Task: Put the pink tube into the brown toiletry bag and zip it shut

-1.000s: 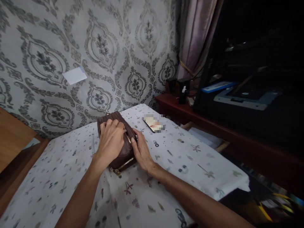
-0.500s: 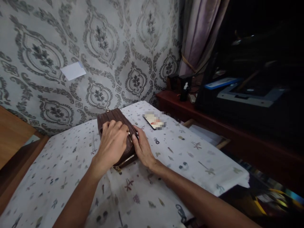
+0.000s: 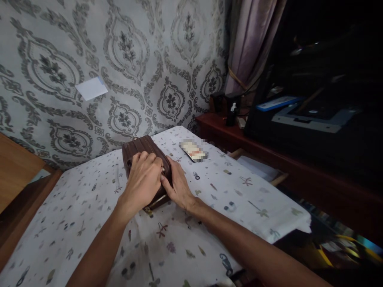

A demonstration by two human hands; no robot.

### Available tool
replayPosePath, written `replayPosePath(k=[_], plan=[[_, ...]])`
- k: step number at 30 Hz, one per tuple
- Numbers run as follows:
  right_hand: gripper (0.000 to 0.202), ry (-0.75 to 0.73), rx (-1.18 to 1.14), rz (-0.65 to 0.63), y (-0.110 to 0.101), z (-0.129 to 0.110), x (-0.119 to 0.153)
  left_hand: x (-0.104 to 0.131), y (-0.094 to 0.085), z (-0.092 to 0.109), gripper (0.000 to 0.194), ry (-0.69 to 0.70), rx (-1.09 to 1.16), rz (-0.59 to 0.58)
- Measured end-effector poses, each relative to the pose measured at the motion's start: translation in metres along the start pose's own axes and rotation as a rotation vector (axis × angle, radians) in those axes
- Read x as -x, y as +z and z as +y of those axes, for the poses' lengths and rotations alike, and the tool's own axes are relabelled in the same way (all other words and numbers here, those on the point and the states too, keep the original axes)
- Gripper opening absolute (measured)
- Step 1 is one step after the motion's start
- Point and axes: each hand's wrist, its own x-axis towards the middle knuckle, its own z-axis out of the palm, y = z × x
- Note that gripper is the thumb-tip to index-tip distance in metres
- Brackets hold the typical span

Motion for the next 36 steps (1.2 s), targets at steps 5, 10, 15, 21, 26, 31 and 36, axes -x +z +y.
replayPosePath(k=[5,10,15,21,26,31,36], plan=[[0.075,0.006,-0.019,-0.029,-0.002,0.001,-0.003,0.002,0.001,0.003,0.022,0.019,0.014,-0.012],[0.070,0.042,-0.036,-0.040,-0.006,-0.002,-0.005,0.003,-0.005,-0.002,0.023,0.016,0.101,0.095],[0.060,0.106,-0.067,-0.019,-0.007,-0.006,-0.006,0.020,-0.004,-0.035,0.029,-0.177,0.332,0.396],[0.053,0.112,-0.081,0.030,-0.004,-0.007,-0.005,0.045,0.021,-0.066,0.030,-0.453,0.619,0.339],[0.056,-0.032,0.051,0.084,-0.005,-0.018,0.002,0.044,0.025,-0.053,0.028,-0.477,0.602,0.332],[0.065,-0.177,0.145,0.041,-0.003,-0.022,0.007,0.037,0.021,-0.044,0.011,-0.466,0.539,0.358],[0.076,-0.189,0.185,0.005,0.001,-0.015,0.006,0.039,0.018,-0.042,0.007,-0.483,0.694,0.366]])
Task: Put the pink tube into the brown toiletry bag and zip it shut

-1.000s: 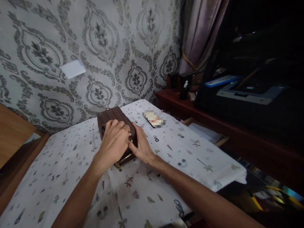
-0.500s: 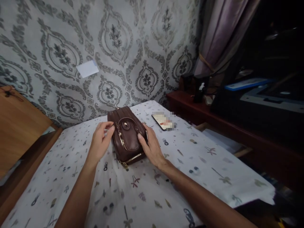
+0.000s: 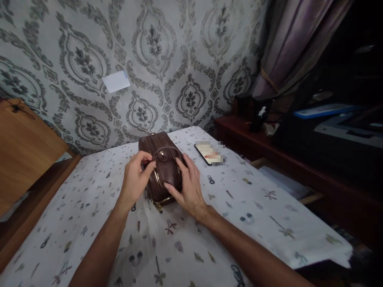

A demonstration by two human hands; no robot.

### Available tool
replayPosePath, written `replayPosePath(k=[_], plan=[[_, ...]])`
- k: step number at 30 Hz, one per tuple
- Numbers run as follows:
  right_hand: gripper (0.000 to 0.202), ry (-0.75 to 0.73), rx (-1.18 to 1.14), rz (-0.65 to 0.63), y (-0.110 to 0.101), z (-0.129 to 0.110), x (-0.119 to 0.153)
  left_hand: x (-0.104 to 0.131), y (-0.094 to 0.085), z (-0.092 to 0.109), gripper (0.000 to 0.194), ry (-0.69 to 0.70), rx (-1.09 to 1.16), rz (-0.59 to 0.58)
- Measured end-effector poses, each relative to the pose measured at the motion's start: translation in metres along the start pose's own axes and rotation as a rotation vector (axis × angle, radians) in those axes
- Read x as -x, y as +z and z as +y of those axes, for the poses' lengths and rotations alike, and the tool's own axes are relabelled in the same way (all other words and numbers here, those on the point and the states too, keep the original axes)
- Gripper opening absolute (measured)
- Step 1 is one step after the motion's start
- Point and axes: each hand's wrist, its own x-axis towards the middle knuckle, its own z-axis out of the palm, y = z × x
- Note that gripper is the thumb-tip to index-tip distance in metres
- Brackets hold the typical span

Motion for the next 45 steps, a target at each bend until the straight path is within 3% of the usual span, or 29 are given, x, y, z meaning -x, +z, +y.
replayPosePath(k=[10,21,32,40,45], plan=[[0.080,0.007,0.001,-0.021,0.006,0.006,0.001,0.002,-0.004,0.001,0.013,-0.059,0.102,-0.018],[0.076,-0.009,0.077,-0.036,0.009,0.007,0.002,0.017,-0.007,0.004,0.011,-0.061,0.064,-0.073],[0.072,-0.005,0.092,0.082,0.012,0.005,0.003,0.028,-0.006,0.004,0.013,-0.041,0.001,-0.089],[0.079,-0.040,-0.107,0.003,-0.006,0.009,0.003,0.030,-0.004,0.002,0.014,-0.020,0.000,-0.049],[0.091,0.084,-0.207,-0.014,-0.003,0.016,0.009,0.035,-0.003,0.001,0.013,-0.010,-0.039,-0.027]])
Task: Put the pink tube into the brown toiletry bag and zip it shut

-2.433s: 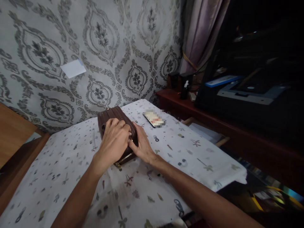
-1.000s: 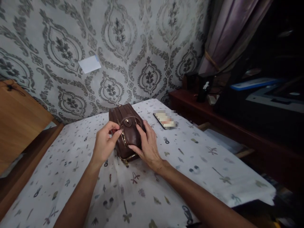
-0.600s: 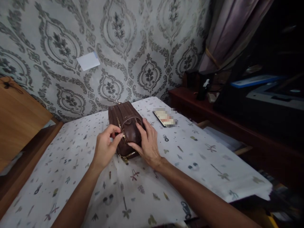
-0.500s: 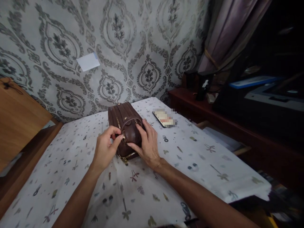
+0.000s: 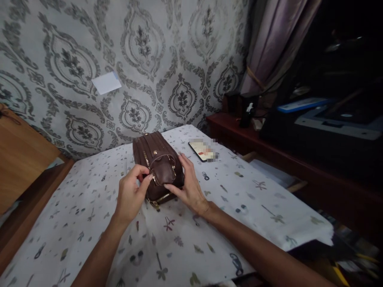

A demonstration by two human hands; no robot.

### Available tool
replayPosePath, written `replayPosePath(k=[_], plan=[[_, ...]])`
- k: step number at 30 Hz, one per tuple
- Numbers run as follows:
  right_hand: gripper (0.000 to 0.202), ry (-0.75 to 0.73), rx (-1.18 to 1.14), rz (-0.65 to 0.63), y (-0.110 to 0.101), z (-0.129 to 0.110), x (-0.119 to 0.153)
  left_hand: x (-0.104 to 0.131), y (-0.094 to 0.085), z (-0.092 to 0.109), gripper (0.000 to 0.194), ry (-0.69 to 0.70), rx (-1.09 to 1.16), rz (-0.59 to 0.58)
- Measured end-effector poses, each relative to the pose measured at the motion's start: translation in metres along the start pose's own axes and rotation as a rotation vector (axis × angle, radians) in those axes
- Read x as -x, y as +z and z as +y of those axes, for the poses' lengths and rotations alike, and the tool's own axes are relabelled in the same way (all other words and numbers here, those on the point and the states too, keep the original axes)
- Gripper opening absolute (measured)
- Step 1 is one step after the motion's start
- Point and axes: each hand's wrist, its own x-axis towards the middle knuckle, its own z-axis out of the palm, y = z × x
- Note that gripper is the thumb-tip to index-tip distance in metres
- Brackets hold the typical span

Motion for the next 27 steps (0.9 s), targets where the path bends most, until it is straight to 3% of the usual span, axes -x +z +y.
replayPosePath(k=[10,16,18,22,27], plan=[[0.094,0.044,-0.162,-0.075,-0.003,0.011,-0.002,0.003,0.004,-0.001,0.009,0.076,-0.065,0.029],[0.099,0.115,-0.197,-0.033,0.003,0.013,0.001,-0.003,0.010,0.015,0.010,0.431,-0.348,0.246],[0.102,0.137,-0.207,-0.034,0.004,0.013,0.002,-0.005,0.015,0.025,0.009,0.531,-0.370,0.217],[0.098,0.161,-0.229,-0.052,0.003,0.012,0.001,-0.007,0.030,0.040,0.011,0.599,-0.318,0.016],[0.098,0.141,-0.250,-0.072,-0.002,0.013,-0.001,-0.010,0.035,0.047,0.012,0.606,-0.447,0.093]])
